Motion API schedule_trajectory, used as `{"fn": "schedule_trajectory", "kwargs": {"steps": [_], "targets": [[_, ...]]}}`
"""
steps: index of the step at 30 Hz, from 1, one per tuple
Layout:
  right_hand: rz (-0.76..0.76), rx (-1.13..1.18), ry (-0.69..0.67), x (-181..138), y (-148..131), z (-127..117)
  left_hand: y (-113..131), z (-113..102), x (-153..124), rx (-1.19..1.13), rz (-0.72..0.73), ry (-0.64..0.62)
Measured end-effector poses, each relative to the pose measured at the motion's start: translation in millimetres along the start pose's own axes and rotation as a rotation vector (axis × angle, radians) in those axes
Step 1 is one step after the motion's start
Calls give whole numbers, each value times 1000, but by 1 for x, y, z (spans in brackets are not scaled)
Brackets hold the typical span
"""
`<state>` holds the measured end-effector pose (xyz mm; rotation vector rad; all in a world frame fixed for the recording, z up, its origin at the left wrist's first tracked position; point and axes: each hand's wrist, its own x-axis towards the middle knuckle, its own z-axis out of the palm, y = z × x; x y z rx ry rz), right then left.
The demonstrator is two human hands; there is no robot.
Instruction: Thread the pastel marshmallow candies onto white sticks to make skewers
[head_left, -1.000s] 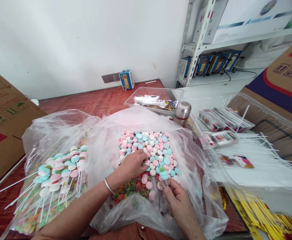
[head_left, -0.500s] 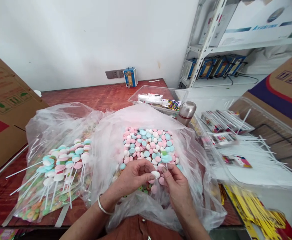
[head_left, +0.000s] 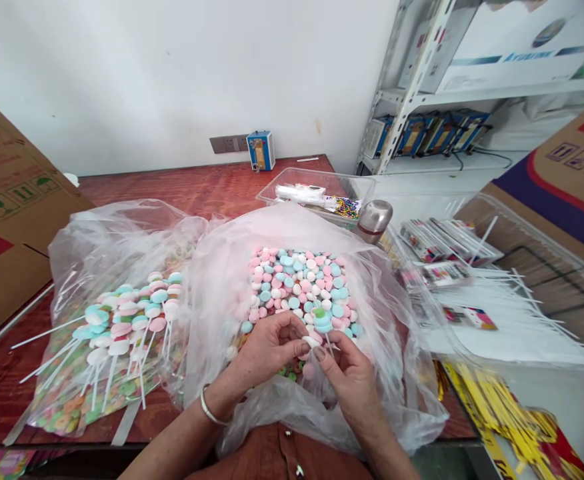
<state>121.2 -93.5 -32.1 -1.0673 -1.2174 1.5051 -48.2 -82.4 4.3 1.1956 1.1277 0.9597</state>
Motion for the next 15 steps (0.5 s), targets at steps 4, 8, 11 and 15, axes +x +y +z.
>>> {"fn": "schedule_trajectory", "kwargs": {"steps": [4, 8, 11, 15], "targets": [[7, 8, -5, 1, 0, 2, -4, 3, 0, -9, 43, 54], [-8, -31, 2, 5, -4, 3, -11, 9, 1, -138, -18, 40], [-81, -156, 51, 5, -7, 3, -14, 12, 4, -231, -91, 72], [-90, -413, 116, -5, -7, -5, -15, 8, 11, -284, -65, 193]]}}
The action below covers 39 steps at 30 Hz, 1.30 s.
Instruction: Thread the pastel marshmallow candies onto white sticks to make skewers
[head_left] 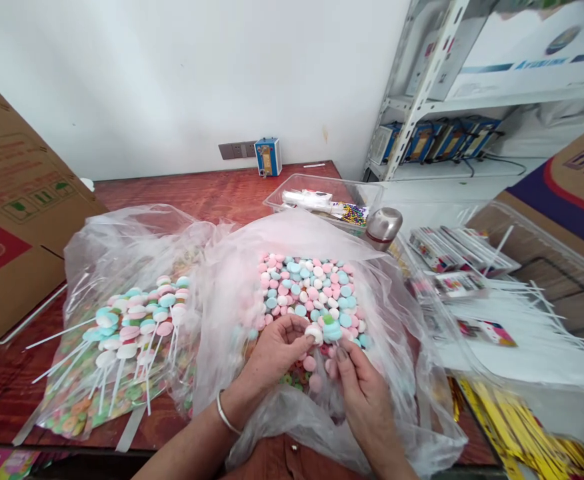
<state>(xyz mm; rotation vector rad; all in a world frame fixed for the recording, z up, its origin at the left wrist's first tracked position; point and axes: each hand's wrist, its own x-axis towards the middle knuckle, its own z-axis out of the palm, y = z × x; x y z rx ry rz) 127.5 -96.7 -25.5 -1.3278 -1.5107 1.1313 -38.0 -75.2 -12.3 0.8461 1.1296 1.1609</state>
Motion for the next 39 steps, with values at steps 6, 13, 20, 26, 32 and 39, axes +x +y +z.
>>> {"fn": "schedule_trajectory", "kwargs": {"steps": [6, 13, 20, 26, 32, 39], "targets": [[-66, -196, -166, -22, -3, -11, 5, -6, 8, -96, 72, 187], [-11, -170, -181, -23, -16, -8, 4, -5, 8, -124, 77, 215], [62, -140, -218, -24, -12, -8, -1, -10, 8, -140, 63, 214], [110, -148, -237, -22, -12, -9, -6, -13, 6, -43, 124, 182], [116, -119, -238, -23, -13, -6, -7, -17, 6, 145, 275, 129], [106, -96, -199, -22, -17, -2, -6, -13, 4, 166, 162, 125]]}}
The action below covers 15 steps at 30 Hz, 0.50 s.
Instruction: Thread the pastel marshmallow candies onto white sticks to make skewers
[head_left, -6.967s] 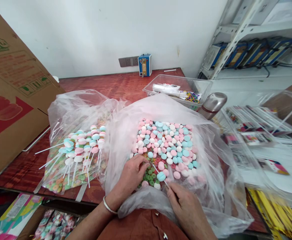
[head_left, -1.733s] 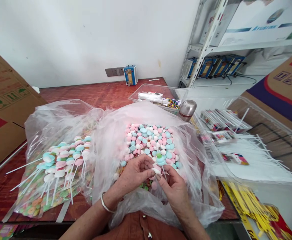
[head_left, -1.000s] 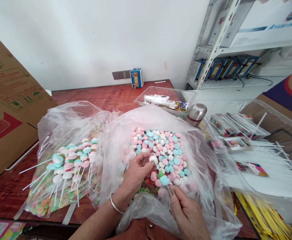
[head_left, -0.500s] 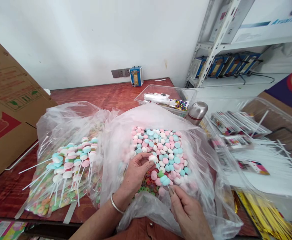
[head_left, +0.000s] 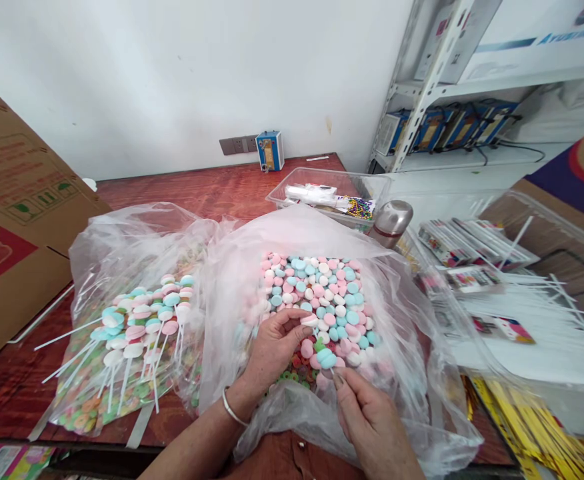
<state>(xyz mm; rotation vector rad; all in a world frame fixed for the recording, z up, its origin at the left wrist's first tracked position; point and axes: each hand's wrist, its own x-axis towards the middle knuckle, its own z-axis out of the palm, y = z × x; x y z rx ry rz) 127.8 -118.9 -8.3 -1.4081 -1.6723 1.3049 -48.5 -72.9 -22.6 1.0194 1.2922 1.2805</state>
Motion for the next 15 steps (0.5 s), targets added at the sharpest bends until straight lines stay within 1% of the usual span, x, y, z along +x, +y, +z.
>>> {"fn": "schedule_trajectory", "kwargs": {"steps": [4, 8, 12, 15], "targets": [[-64, -67, 6, 2, 2, 4, 3, 5, -1, -16, -3, 0], [-71, -74, -6, 2, 8, 8, 8, 5, -4, 0, 25, -39], [-60, -48, 78, 0, 10, 13, 9, 5, -10, 129, 91, -72], [-67, -46, 126, 3, 13, 16, 5, 6, -18, 158, 94, -97]]}}
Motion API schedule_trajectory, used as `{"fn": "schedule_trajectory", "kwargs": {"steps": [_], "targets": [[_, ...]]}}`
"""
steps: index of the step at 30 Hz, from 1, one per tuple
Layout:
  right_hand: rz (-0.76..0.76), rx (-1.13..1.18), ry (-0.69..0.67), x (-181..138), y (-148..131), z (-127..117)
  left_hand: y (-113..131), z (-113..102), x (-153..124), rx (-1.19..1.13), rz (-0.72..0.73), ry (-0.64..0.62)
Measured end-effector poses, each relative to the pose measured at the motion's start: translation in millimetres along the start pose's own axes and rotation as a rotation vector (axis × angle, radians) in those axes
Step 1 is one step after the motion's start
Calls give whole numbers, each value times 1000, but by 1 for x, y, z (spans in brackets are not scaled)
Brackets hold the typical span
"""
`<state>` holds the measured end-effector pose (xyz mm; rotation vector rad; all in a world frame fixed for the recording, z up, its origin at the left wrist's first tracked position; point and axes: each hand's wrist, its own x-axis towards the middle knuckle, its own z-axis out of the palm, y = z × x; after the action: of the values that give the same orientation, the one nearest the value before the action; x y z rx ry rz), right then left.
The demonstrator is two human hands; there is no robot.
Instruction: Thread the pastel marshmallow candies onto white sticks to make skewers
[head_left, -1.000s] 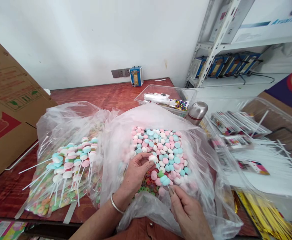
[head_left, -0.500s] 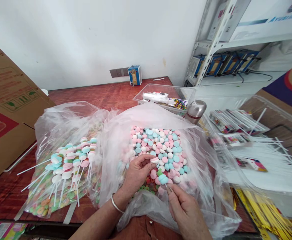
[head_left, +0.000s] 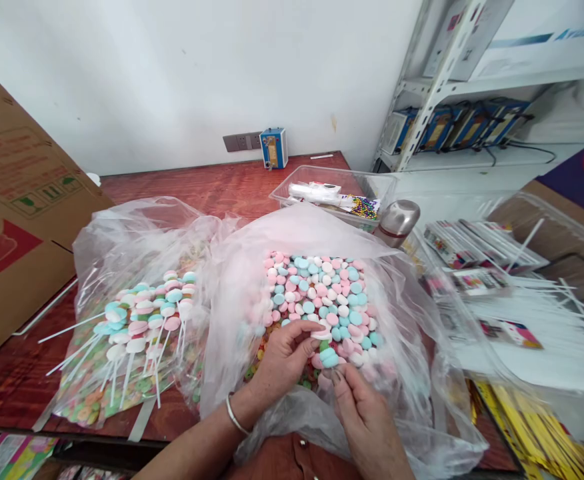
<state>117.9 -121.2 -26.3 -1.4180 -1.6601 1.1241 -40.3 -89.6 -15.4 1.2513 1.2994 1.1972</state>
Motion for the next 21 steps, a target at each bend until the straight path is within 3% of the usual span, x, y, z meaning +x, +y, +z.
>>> {"fn": "schedule_trajectory", "kwargs": {"steps": [4, 6, 8, 10, 14, 21], "targets": [[34, 109, -45, 13, 13, -2, -7, -6, -8, -2, 1, -24], [121, 211, -45, 19, 21, -5, -11, -15, -5, 12, -7, 66], [178, 283, -23, 23, 28, -9, -15, -28, 1, 143, 55, 180], [184, 302, -20, 24, 31, -12, -18, -39, 8, 389, 194, 202], [161, 239, -11, 21, 31, -17, -22, -46, 14, 805, 394, 27], [33, -111, -6, 18, 23, -24, -19, -31, 19, 1195, 479, -196]]}}
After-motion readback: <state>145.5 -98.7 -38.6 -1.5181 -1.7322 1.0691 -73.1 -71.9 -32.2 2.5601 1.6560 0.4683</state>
